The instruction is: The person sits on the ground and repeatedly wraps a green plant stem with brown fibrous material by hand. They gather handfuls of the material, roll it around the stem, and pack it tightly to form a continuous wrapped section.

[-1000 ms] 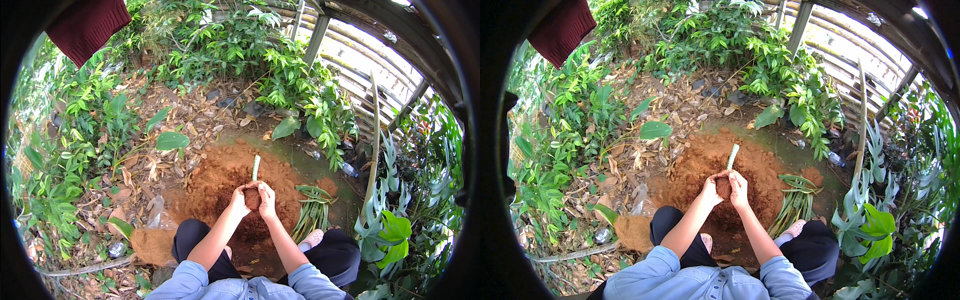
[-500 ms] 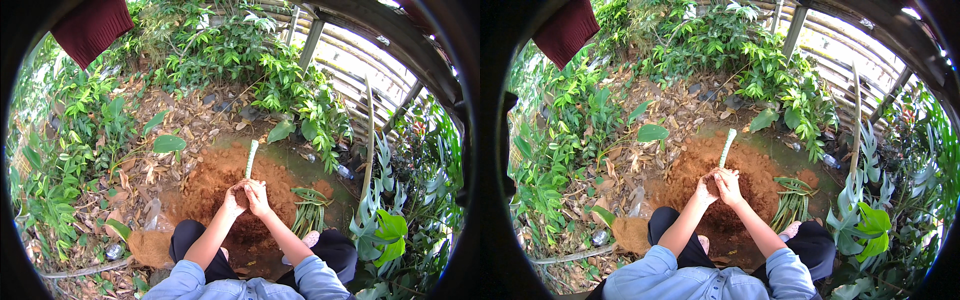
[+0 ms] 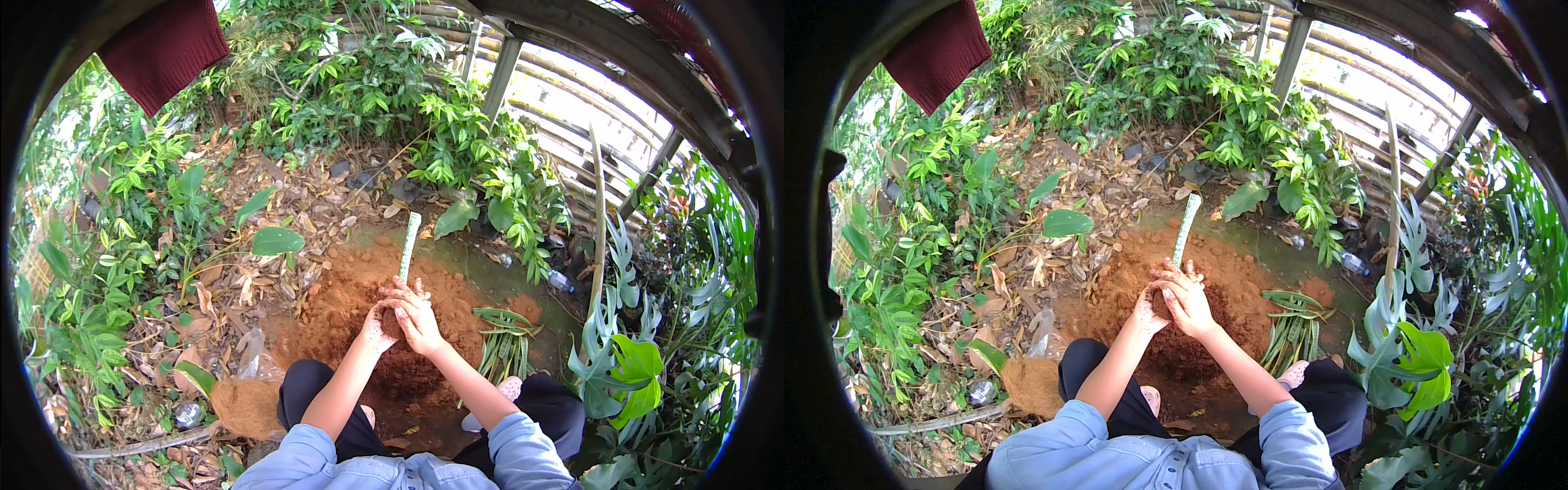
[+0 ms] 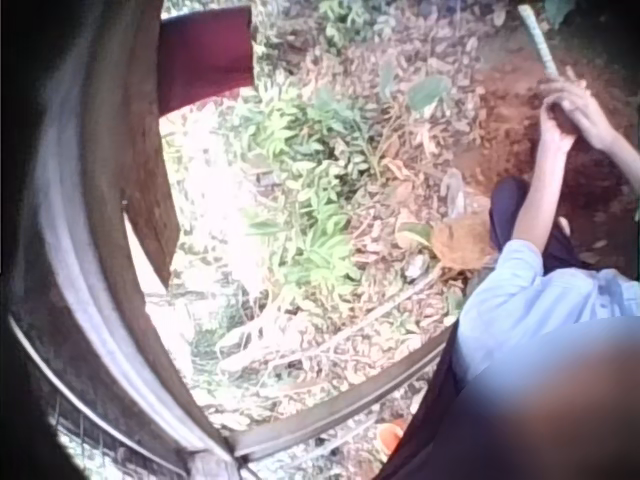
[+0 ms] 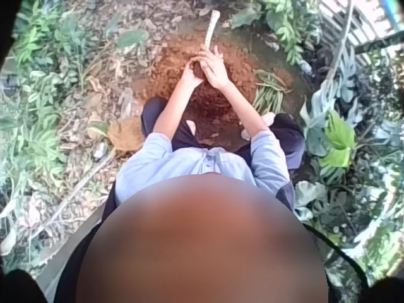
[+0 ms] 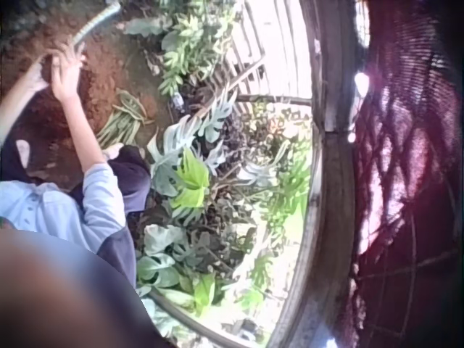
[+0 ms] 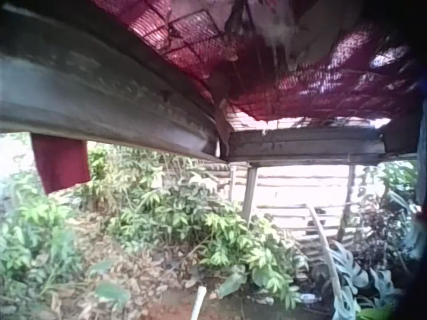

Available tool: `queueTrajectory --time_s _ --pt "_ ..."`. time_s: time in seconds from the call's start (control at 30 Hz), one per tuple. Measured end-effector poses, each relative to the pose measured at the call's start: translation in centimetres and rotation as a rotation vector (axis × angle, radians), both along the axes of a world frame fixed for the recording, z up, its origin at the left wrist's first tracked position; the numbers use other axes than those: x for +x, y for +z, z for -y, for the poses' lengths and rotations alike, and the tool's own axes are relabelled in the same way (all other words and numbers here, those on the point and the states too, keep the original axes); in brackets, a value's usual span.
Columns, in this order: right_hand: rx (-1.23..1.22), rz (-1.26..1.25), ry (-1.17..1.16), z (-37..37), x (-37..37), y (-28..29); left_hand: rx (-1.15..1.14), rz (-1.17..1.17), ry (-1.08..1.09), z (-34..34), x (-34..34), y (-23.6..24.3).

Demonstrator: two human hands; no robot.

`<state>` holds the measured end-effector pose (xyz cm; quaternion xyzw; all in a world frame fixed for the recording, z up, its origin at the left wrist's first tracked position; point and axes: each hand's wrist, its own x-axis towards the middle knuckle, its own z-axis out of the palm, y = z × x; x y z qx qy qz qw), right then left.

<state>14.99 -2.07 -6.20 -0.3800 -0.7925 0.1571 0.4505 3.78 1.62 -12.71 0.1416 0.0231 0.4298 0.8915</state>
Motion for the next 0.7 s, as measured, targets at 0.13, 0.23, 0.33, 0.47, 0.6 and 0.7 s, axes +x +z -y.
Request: queueTrajectory --time_s 0.13,0.23,0.33,0.47,0.6,0.7 --pt "-0.006 0.017 -0.064 0.3 0.9 1.0 -0.01 -0.004 -0.007 -0.6 -0.2 -0.9" --pt "-0.062 -0.053 -0.159 0.5 1.9 1.6 -0.094 -0.099 -0.019 -1.0 -0.1 -1.2" --pt "-0.107 -0.13 -0.248 1.0 2.5 1.5 -0.046 -0.082 -0.039 -1.1 0.0 -1.0" --pt "-0.045 -0.029 -0.371 2.4 1.3 0.1 0.022 -0.113 -0.034 -0.5 0.1 -0.1" --pt "0.012 0.12 -0.484 2.7 -0.8 -1.7 -0.076 -0.286 0.085 -0.1 1.0 0.0" --pt "0.135 0.068 -0.519 2.2 -1.8 -2.8 -0.192 -0.145 -0.004 -0.4 1.4 -0.8"
